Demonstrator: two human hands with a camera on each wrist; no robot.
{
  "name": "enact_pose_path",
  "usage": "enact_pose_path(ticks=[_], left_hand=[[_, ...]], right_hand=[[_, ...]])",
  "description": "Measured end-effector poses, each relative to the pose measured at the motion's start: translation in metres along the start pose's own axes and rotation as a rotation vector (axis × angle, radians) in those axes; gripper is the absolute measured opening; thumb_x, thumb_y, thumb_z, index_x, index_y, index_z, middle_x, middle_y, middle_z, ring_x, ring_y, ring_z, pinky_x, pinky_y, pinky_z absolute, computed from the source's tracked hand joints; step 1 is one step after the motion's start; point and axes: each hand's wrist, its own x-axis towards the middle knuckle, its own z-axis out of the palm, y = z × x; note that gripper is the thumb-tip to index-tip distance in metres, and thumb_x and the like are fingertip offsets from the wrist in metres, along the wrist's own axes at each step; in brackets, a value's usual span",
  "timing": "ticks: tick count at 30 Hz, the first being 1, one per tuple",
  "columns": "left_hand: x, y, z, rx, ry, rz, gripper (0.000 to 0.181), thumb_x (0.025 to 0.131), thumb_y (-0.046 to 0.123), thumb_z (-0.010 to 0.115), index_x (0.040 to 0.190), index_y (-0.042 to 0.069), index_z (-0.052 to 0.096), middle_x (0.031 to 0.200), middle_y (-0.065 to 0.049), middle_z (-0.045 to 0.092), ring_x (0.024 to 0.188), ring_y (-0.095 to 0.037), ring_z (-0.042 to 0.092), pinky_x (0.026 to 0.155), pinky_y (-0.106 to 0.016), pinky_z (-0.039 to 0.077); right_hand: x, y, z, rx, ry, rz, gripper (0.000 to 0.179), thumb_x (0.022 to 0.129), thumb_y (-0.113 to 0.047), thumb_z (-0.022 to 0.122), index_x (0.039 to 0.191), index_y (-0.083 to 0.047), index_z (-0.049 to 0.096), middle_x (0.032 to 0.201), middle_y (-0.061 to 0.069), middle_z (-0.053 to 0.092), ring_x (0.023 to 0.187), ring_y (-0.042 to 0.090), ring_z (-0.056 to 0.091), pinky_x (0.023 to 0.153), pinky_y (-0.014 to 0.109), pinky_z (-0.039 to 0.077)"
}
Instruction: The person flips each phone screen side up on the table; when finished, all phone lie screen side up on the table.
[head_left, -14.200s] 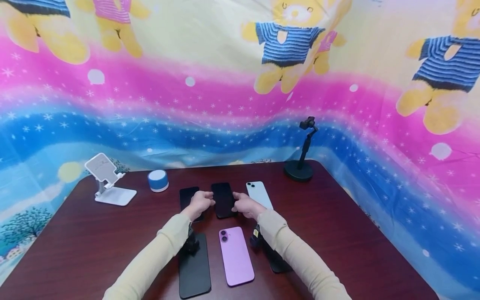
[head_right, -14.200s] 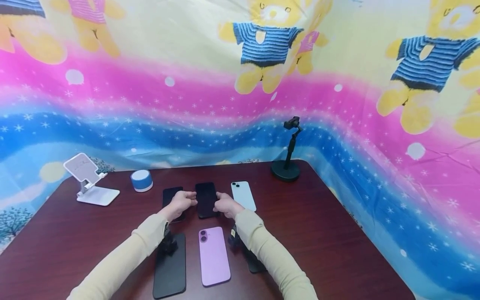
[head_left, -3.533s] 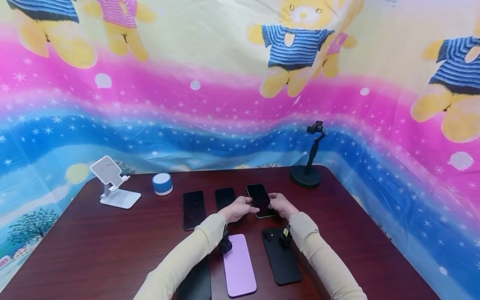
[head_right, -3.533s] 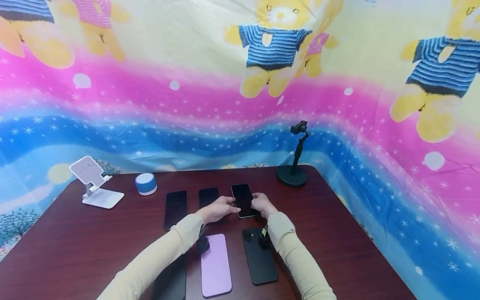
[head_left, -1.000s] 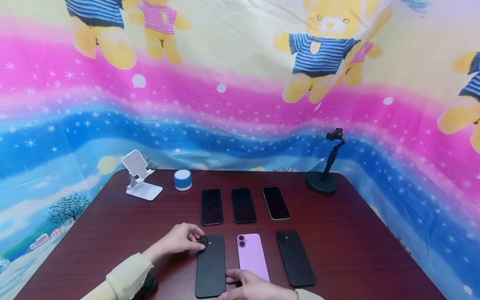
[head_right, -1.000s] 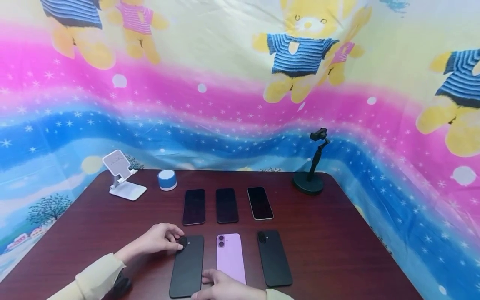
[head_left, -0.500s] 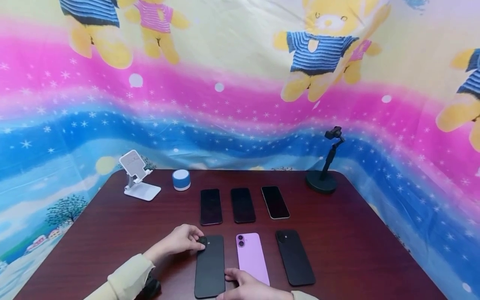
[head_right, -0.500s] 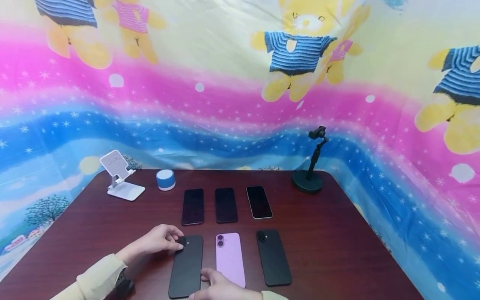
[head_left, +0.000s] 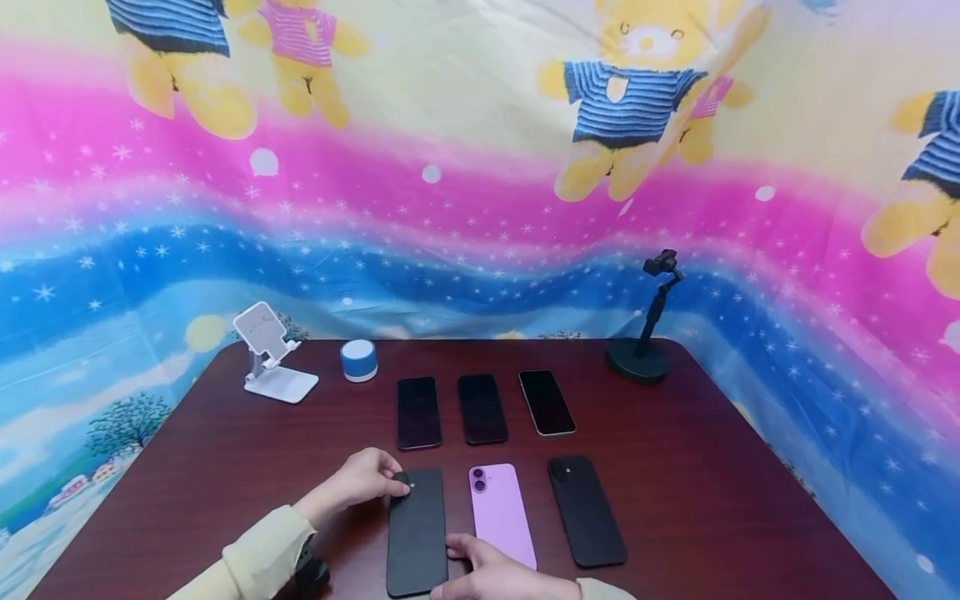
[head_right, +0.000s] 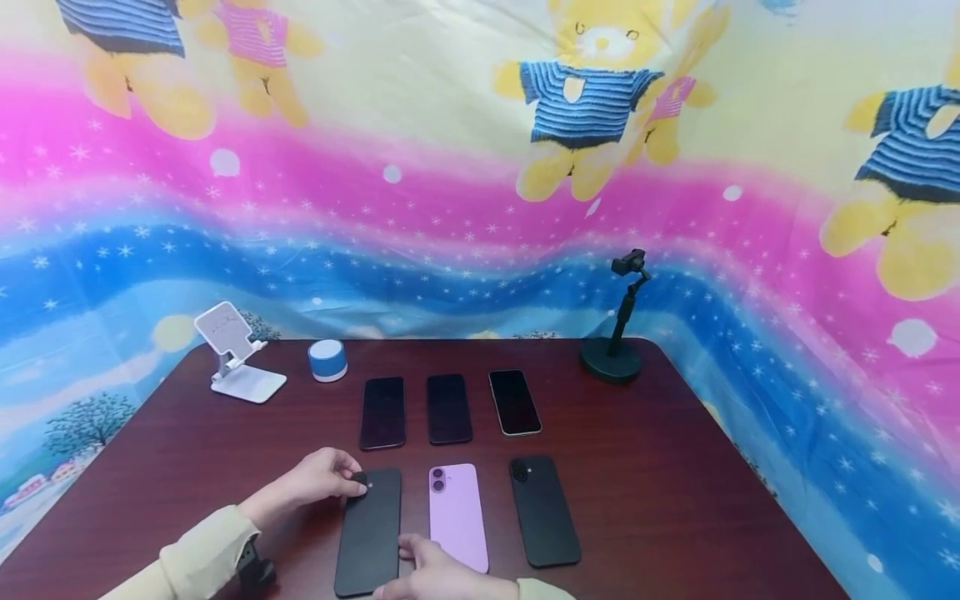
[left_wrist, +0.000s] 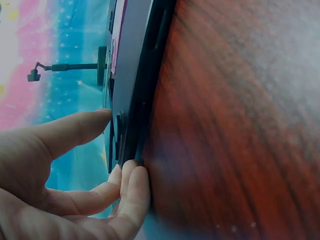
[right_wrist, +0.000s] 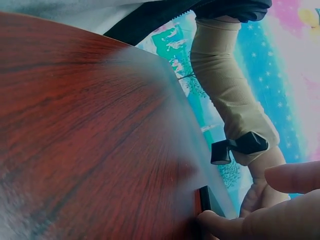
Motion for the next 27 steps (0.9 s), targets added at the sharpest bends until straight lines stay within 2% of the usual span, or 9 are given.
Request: enact_pose_path(ticks=[3,6,9,12,15,17,21,24,27], left_hand=[[0.000,0.000,-0.002,-0.030,-0.003,-0.014,0.021,0.074,0.007,0.078,0.085,-0.001,0.062,0.065,-0.004,0.057,0.055,-0.013,0.054,0.054,-0.026,0.046],[-0.001,-0.004,-0.004,-0.109,-0.030,-0.012,0.021,0.077,0.002,0.076,0.089,-0.005,0.060,0.072,-0.007,0.059,0.059,-0.013,0.056,0.058,-0.029,0.054],[-0.002,-0.012,-0.008,-0.223,-0.097,0.041,0.025,0.080,-0.003,0.071,0.098,-0.012,0.057,0.081,-0.010,0.060,0.066,-0.013,0.060,0.064,-0.033,0.058],[-0.003,-0.016,-0.012,-0.330,-0.180,0.105,0.035,0.083,-0.001,0.068,0.110,-0.018,0.054,0.086,-0.010,0.062,0.072,-0.013,0.063,0.069,-0.035,0.059],[-0.004,-0.017,-0.017,-0.387,-0.219,0.133,0.044,0.085,0.004,0.069,0.119,-0.018,0.053,0.088,-0.008,0.064,0.074,-0.013,0.063,0.070,-0.034,0.058],[-0.005,-0.016,-0.019,-0.415,-0.229,0.135,0.046,0.085,0.008,0.069,0.121,-0.016,0.053,0.088,-0.007,0.065,0.073,-0.012,0.063,0.068,-0.033,0.058],[-0.008,-0.015,-0.020,-0.448,-0.223,0.129,0.045,0.085,0.010,0.070,0.121,-0.014,0.055,0.087,-0.005,0.066,0.070,-0.011,0.063,0.065,-0.031,0.058],[-0.010,-0.015,-0.020,-0.481,-0.205,0.128,0.045,0.086,0.010,0.068,0.122,-0.013,0.054,0.088,-0.007,0.068,0.069,-0.012,0.065,0.063,-0.031,0.058],[-0.012,-0.015,-0.019,-0.519,-0.196,0.139,0.045,0.088,0.012,0.067,0.123,-0.012,0.052,0.090,-0.010,0.070,0.068,-0.015,0.068,0.063,-0.033,0.059]], right_hand=[[-0.001,0.000,0.001,0.029,0.007,0.001,0.060,0.086,-0.003,0.063,0.134,0.019,0.035,0.130,0.026,0.050,0.126,0.035,0.045,0.105,0.045,0.040],[-0.002,0.000,0.003,0.056,0.024,-0.004,0.060,0.085,-0.002,0.063,0.134,0.018,0.035,0.128,0.024,0.051,0.124,0.034,0.046,0.103,0.042,0.042],[-0.002,0.001,0.005,0.074,0.041,0.004,0.059,0.085,-0.002,0.063,0.134,0.018,0.036,0.127,0.022,0.052,0.123,0.033,0.047,0.102,0.041,0.042],[-0.002,0.000,0.006,0.127,0.052,0.019,0.064,0.084,-0.002,0.064,0.135,0.018,0.032,0.127,0.022,0.049,0.114,0.030,0.054,0.096,0.042,0.048],[-0.001,0.000,0.008,0.212,0.058,0.028,0.067,0.083,0.002,0.064,0.136,0.020,0.026,0.127,0.025,0.044,0.103,0.033,0.064,0.087,0.040,0.054],[0.000,0.000,0.008,0.251,0.056,0.042,0.068,0.084,0.003,0.062,0.136,0.021,0.023,0.128,0.025,0.043,0.098,0.036,0.067,0.085,0.040,0.056],[0.003,-0.001,0.007,0.251,0.041,0.067,0.065,0.085,0.002,0.061,0.136,0.021,0.026,0.125,0.024,0.045,0.098,0.039,0.067,0.087,0.044,0.054],[0.005,-0.004,0.007,0.248,0.029,0.085,0.063,0.086,-0.001,0.061,0.137,0.018,0.029,0.123,0.023,0.045,0.098,0.038,0.067,0.088,0.048,0.053],[0.007,-0.008,0.009,0.238,0.042,0.099,0.063,0.085,-0.004,0.063,0.137,0.014,0.030,0.122,0.021,0.044,0.094,0.038,0.068,0.083,0.046,0.055]])
